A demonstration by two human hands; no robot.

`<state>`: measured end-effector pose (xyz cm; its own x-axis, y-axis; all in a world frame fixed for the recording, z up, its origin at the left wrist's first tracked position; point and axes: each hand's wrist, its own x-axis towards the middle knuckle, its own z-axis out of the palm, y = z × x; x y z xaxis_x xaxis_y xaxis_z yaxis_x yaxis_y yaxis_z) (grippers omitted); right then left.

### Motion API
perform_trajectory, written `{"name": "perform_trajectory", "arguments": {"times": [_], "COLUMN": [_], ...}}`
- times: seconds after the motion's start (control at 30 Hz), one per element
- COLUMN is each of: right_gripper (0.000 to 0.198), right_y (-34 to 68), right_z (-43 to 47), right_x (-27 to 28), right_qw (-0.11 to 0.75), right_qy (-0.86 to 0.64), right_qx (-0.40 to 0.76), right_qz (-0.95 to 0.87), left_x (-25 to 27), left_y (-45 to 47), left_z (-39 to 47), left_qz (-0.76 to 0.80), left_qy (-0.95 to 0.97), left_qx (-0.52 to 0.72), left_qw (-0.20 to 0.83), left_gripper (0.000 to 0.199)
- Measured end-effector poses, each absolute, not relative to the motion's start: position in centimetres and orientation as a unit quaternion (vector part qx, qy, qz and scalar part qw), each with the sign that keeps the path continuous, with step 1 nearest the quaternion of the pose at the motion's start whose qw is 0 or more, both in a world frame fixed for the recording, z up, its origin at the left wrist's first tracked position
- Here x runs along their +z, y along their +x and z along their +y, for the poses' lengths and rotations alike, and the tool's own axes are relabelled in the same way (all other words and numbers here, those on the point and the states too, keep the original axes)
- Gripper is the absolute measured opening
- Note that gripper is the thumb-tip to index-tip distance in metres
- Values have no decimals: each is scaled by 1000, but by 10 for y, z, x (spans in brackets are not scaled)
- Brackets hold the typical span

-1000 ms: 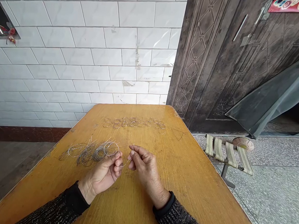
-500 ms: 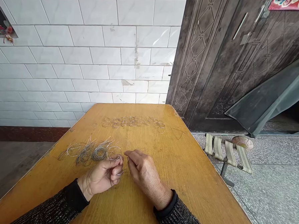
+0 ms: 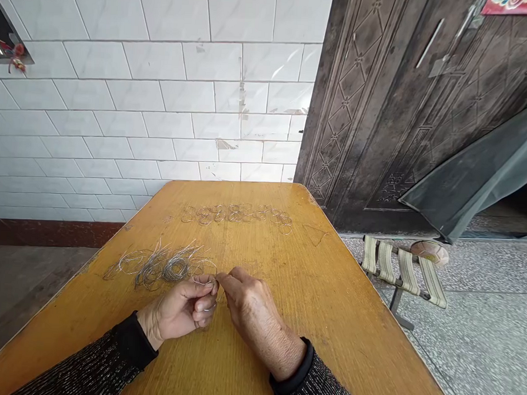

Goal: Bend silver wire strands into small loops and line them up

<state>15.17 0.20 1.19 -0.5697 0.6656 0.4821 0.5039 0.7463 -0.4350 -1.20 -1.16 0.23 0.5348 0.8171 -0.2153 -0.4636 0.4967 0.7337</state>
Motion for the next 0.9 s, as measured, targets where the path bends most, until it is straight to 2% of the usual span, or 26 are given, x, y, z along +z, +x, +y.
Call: {"name": "perform_trajectory", "arguments": {"times": [0.2,0.53,0.67,0.77,0.9], "right_gripper": [27,27,30,32,34], "right_y": [151,151,151,153,158], "right_z": [2,3,4,8,13], "right_x": [12,7,6,6,8], "right_qw": [302,283,280,311,351], "right_qy": [-355,-369,-376,-386,-403], "right_qx": [118,93,82,84,97], "right_qz": [-877,-880,-880,-865,-840], "left_x": [2,12,12,13,17], "left_y": [-12,-12,-13,-17,-27], "left_z": [-11,-17,-16,-15,-10], "left_qz": [344,396,404,403,400], "left_qy": [402,535,522,493,462], "left_qx": [437,426,427,414,414], "left_qw": [728,613,619,650,675], "left_gripper": [13,16,16,18,35]}}
